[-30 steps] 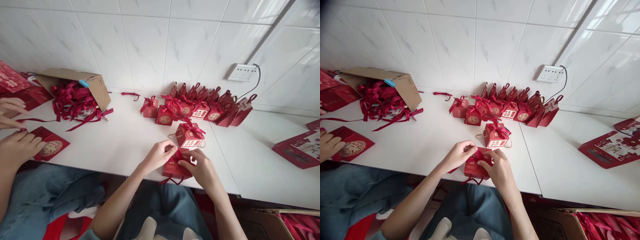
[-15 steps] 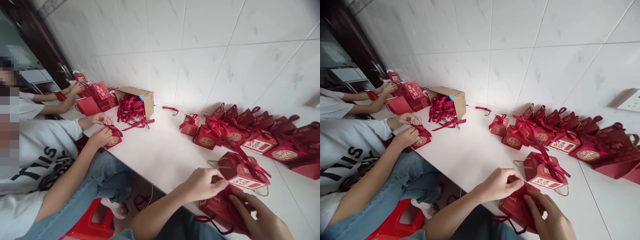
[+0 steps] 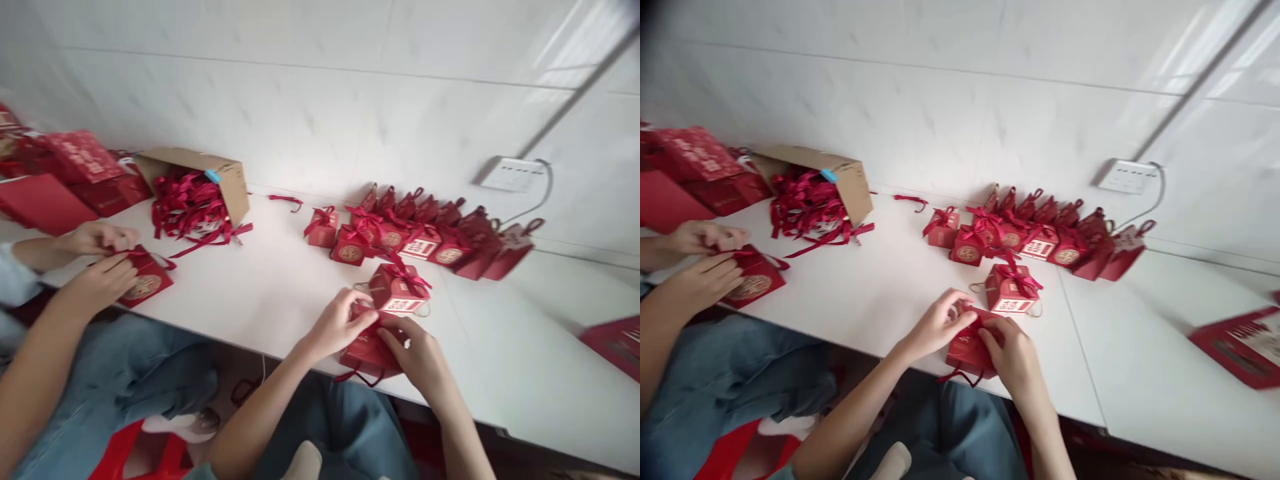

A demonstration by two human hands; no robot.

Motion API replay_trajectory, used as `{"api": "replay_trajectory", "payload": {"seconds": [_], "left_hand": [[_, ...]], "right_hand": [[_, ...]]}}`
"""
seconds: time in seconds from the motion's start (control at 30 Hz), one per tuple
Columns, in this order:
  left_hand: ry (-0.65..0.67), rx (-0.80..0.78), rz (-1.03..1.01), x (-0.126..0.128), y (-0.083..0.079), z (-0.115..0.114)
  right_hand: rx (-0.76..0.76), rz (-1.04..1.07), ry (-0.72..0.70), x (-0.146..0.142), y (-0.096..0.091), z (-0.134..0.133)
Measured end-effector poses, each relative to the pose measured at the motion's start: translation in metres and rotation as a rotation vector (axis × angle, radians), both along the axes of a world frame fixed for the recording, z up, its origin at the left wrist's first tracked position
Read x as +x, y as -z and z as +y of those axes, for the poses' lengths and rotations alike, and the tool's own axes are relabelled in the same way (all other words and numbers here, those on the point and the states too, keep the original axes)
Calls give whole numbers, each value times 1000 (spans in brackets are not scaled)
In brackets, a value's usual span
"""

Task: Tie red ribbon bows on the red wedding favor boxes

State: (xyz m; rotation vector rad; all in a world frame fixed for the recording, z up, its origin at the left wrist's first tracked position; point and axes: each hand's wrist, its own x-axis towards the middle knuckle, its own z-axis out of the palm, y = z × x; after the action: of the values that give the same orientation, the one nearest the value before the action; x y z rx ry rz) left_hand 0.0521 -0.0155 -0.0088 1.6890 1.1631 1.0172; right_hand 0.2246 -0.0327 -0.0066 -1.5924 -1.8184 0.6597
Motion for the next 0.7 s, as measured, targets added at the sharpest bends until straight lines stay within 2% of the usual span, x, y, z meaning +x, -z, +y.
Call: {"api": "replay_trajectory", "payload": {"seconds": [0.1,0.23,0.4,0.5,0.6,0.7], "left_hand": [[-33,-52,77,-17,7,-5],[102,-175,199,-32,9,-13],[168,-191,354,-32,-12,-13],[194,-222,401,-32,-24,-8],[211,-224,548,-33,-33,-1],[289,-199,623,-30,-45,5]], "right_hand": [[7,16,-1,-4,-3,-1],[53,39,1,-6,-2,-4],[76,84,25,-6,5,-4],[85,116,32,-8,8,-4],[73,140,56,-10,9,-5],[84,141,81,-14,8,-6]]}}
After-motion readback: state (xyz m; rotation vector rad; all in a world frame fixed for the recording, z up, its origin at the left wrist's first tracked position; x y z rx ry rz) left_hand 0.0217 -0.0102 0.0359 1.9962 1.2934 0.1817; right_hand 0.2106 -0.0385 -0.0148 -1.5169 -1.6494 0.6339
